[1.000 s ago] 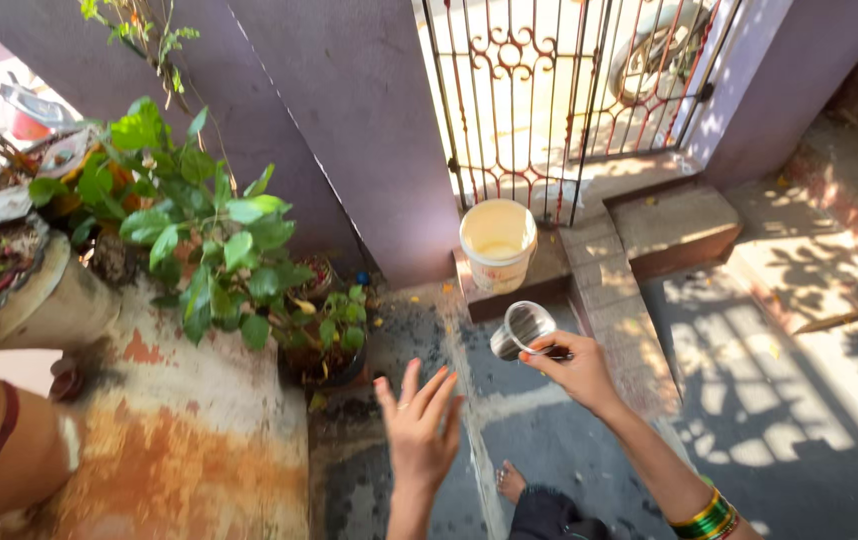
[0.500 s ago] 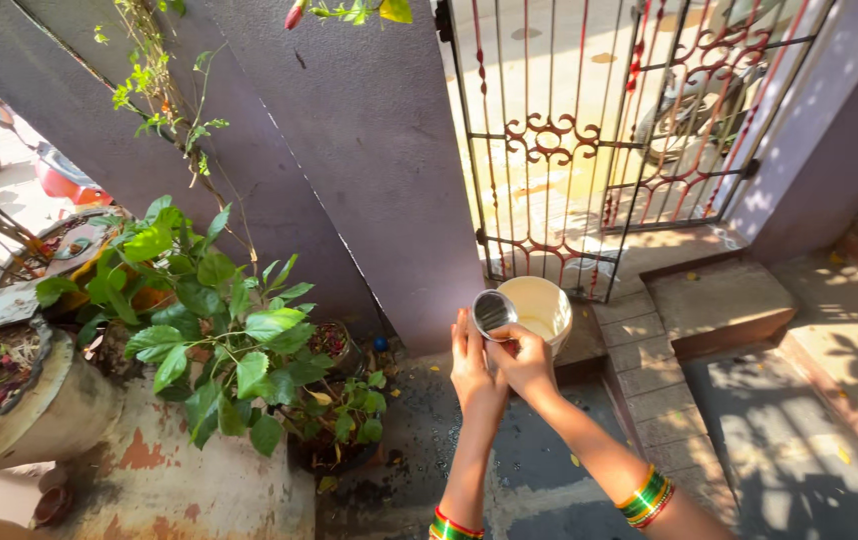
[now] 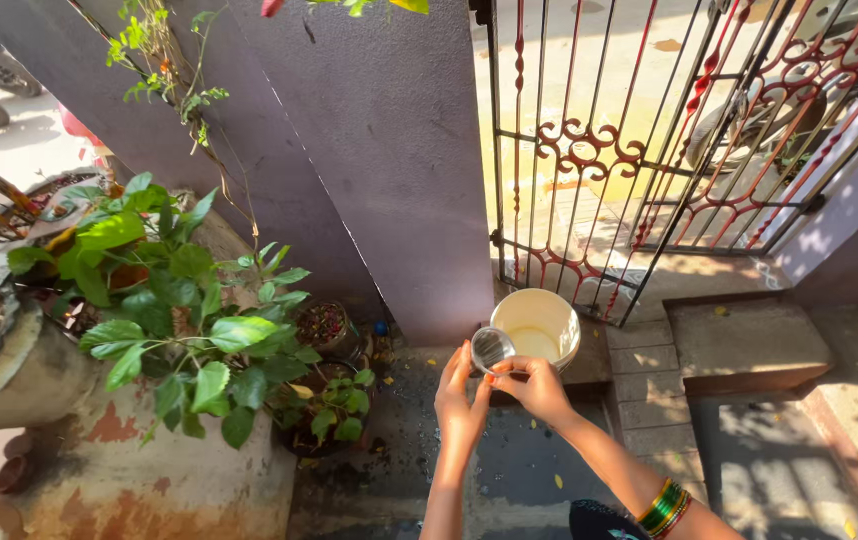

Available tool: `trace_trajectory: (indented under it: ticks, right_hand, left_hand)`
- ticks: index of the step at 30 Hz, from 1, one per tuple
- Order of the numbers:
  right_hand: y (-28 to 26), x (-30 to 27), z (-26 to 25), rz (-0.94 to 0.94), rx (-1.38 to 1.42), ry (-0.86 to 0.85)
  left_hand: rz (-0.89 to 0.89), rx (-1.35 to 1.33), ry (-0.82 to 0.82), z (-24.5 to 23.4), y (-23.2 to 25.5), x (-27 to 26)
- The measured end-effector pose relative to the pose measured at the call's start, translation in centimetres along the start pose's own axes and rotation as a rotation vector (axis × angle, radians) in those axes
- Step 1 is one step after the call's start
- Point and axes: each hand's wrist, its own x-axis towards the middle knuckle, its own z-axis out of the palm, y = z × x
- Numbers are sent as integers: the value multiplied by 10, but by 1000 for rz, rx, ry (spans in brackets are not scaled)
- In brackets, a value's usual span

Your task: The person waters several potted plants on a balcony ledge and a climbing vine on a railing using a small metal cup to scoop water from a bucket. They pour water into the soil of each plant one at a time, repeatedly refilling the cup from the bucket.

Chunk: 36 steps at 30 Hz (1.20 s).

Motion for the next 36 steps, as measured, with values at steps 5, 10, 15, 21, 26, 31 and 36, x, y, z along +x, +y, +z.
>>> trace_trajectory:
  ticks: [5, 10, 15, 21, 26, 31, 36]
  right_hand:
    - [21, 26, -50, 81, -89, -99]
    - [49, 61, -118, 253, 176, -104]
    - [76, 93, -154, 407, 266, -105]
    - [134, 135, -138, 518, 277, -156]
    - [183, 175, -120, 638, 312, -66]
    - [220, 224, -115, 649, 165, 60]
    - [266, 254, -125, 525, -247, 173]
  left_hand:
    - [12, 73, 116, 70, -13, 10]
    - [-168, 80, 21, 142, -3, 36]
    - [-145, 172, -76, 176, -27, 41]
    - [-146, 334, -151, 196, -121, 57]
    - [-136, 296, -211, 203, -195, 93]
    - [-302, 263, -336, 217, -236, 119]
    - [-256, 493, -532, 238, -284, 141]
